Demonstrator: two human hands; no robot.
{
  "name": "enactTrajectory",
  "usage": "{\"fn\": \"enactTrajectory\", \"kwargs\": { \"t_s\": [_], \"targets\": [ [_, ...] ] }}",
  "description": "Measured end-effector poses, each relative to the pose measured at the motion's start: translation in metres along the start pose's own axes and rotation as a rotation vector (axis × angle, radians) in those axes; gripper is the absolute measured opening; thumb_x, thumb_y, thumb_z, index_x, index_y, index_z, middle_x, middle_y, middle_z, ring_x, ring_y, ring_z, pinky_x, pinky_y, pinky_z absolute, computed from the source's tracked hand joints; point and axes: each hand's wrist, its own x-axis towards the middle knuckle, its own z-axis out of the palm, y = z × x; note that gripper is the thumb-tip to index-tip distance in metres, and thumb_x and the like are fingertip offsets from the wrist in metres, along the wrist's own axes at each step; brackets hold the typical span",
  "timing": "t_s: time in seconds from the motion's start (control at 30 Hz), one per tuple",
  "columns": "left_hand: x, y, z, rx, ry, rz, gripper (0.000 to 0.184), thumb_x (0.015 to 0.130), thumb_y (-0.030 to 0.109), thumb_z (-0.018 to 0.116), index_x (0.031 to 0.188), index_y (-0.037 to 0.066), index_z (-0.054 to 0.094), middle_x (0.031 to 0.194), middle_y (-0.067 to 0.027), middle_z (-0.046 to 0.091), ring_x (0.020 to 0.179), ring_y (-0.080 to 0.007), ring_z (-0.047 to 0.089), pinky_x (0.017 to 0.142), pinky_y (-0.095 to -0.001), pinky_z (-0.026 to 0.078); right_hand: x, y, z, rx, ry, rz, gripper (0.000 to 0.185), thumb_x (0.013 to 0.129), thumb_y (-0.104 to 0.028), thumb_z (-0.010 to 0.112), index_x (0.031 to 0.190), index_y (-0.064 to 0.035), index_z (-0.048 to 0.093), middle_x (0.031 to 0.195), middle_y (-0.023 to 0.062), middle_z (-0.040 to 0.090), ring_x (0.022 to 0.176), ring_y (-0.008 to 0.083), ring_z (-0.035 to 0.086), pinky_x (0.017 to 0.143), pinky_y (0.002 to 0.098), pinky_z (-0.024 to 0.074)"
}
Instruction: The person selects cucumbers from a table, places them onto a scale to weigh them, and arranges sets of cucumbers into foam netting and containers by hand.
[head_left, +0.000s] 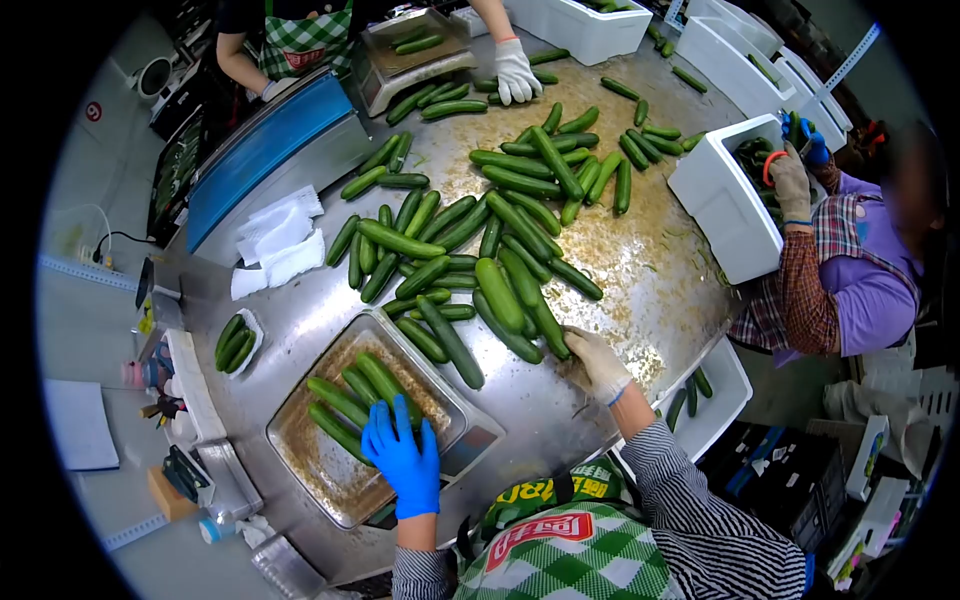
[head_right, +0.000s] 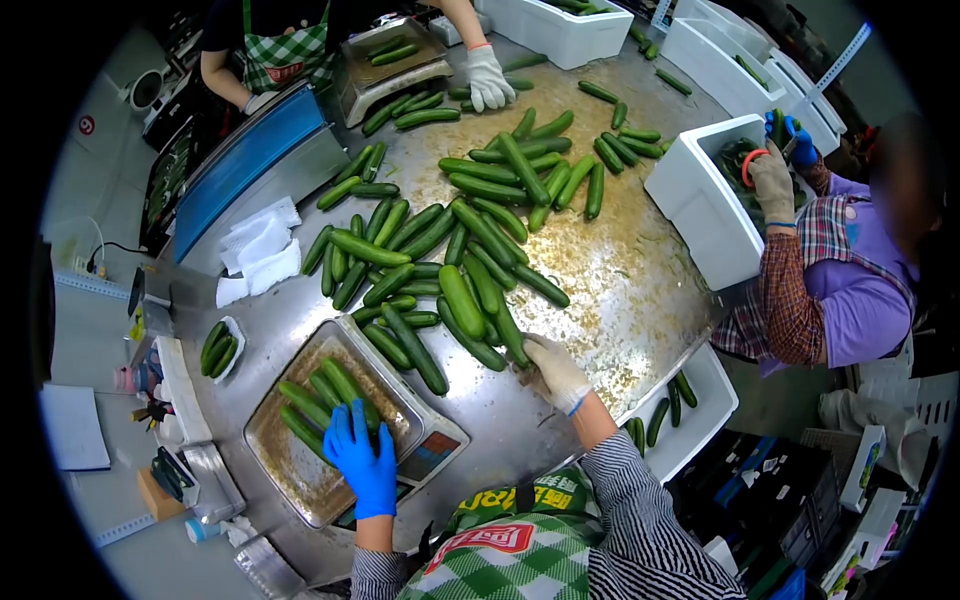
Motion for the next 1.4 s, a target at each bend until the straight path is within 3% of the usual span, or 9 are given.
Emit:
{"fn": "enactTrajectory", "kwargs": {
  "t_s": [0.1, 0.37, 0.53, 0.6, 0.83, 0.93, 1.1, 1.2, 1.4],
  "targets": [
    [-0.005, -0.004, 0.003, -0.039, 0.040, -0.032, 0.057, 0.087, 0.019, 0.067, 0.139, 0.003, 0.051, 0.135, -0.0207, 0.054, 0.128, -0.0352, 0.048, 0.106, -0.0473, 0.033, -0.026, 0.001, 0.007, 0.341, -0.160, 0.050, 0.045, 0.101, -0.024, 0.051, 0.138, 0.0017, 0.045, 0.106, 0.0117, 0.062, 0.081, 0.0169, 0.054, 0.068, 0.0312, 0.0461],
    [0.000, -0.012, -0.002, -0.261, 0.234, -0.210, 0.055, 0.087, 0.012, 0.067, 0.137, -0.001, 0.050, 0.107, -0.0201, 0.062, 0.096, -0.0356, 0.056, 0.091, -0.0446, 0.043, -0.043, 0.006, 0.048, 0.267, -0.401, -0.007, 0.070, 0.087, -0.036, 0.072, 0.139, -0.0003, 0.041, 0.106, 0.0127, 0.059, 0.079, 0.0174, 0.054, 0.067, 0.0309, 0.0442],
    [-0.007, -0.005, -0.036, -1.078, 0.291, -0.811, 0.041, 0.098, 0.014, 0.058, 0.135, -0.003, 0.054, 0.120, -0.0122, 0.063, 0.102, -0.0192, 0.059, 0.089, -0.0334, 0.048, -0.054, 0.000, 0.080, 0.036, -0.478, 0.001, 0.079, 0.081, -0.039, 0.078, 0.138, 0.0017, 0.042, 0.102, 0.0109, 0.059, 0.073, 0.0177, 0.057, 0.063, 0.0302, 0.0449],
    [-0.027, -0.018, -0.043, -1.113, 0.402, -0.800, 0.039, 0.102, 0.017, 0.053, 0.134, -0.006, 0.054, 0.125, -0.0120, 0.061, 0.108, -0.0160, 0.059, 0.095, -0.0305, 0.047, -0.055, 0.004, 0.088, -0.029, -0.556, 0.019, 0.081, 0.083, -0.037, 0.076, 0.142, 0.0048, 0.040, 0.108, 0.0110, 0.060, 0.077, 0.0164, 0.059, 0.066, 0.0277, 0.0464],
    [-0.080, -0.062, -0.069, -1.354, 0.608, -0.827, 0.041, 0.104, 0.020, 0.049, 0.134, -0.008, 0.051, 0.124, -0.0159, 0.060, 0.111, -0.0240, 0.062, 0.098, -0.0359, 0.050, -0.072, 0.008, 0.181, -1.048, -0.298, -0.260, 0.065, 0.089, -0.029, 0.069, 0.139, 0.0060, 0.046, 0.119, 0.0155, 0.064, 0.096, 0.0166, 0.063, 0.083, 0.0318, 0.0515],
    [-0.086, -0.047, -0.083, -1.272, 0.609, -0.816, 0.041, 0.104, 0.019, 0.049, 0.136, -0.007, 0.050, 0.126, -0.0160, 0.059, 0.113, -0.0232, 0.061, 0.099, -0.0352, 0.049, -0.058, 0.033, 0.188, -1.393, -0.205, -0.778, 0.057, 0.091, -0.027, 0.065, 0.135, 0.0054, 0.050, 0.117, 0.0156, 0.064, 0.094, 0.0176, 0.064, 0.082, 0.0308, 0.0516],
    [-0.096, 0.026, -0.092, -1.070, 0.144, -0.684, 0.049, 0.093, 0.005, 0.063, 0.140, 0.001, 0.051, 0.135, -0.0096, 0.059, 0.117, -0.0174, 0.058, 0.097, -0.0314, 0.048, -0.096, 0.042, 0.190, -0.459, -0.414, -0.161, 0.060, 0.096, -0.036, 0.059, 0.141, 0.0012, 0.044, 0.116, 0.0142, 0.063, 0.095, 0.0202, 0.064, 0.081, 0.0339, 0.0530],
    [-0.103, 0.059, -0.057, -0.902, -0.152, -0.239, 0.060, 0.089, 0.015, 0.069, 0.145, 0.013, 0.048, 0.125, -0.0192, 0.061, 0.114, -0.0359, 0.058, 0.100, -0.0435, 0.046, -0.102, 0.050, 0.170, 0.097, -0.400, 0.054, 0.050, 0.095, -0.034, 0.060, 0.134, -0.0047, 0.050, 0.103, 0.0099, 0.063, 0.082, 0.0177, 0.060, 0.072, 0.0341, 0.0525],
    [-0.119, 0.069, -0.045, -0.918, -0.397, -0.112, 0.044, 0.096, 0.025, 0.059, 0.137, 0.011, 0.056, 0.106, -0.0114, 0.070, 0.096, -0.0327, 0.062, 0.089, -0.0419, 0.049, -0.074, 0.014, 0.122, 0.134, -0.173, -0.167, 0.043, 0.096, -0.050, 0.058, 0.114, -0.0113, 0.059, 0.068, -0.0032, 0.055, 0.049, 0.0065, 0.046, 0.040, 0.0226, 0.0346]
  ]
}}
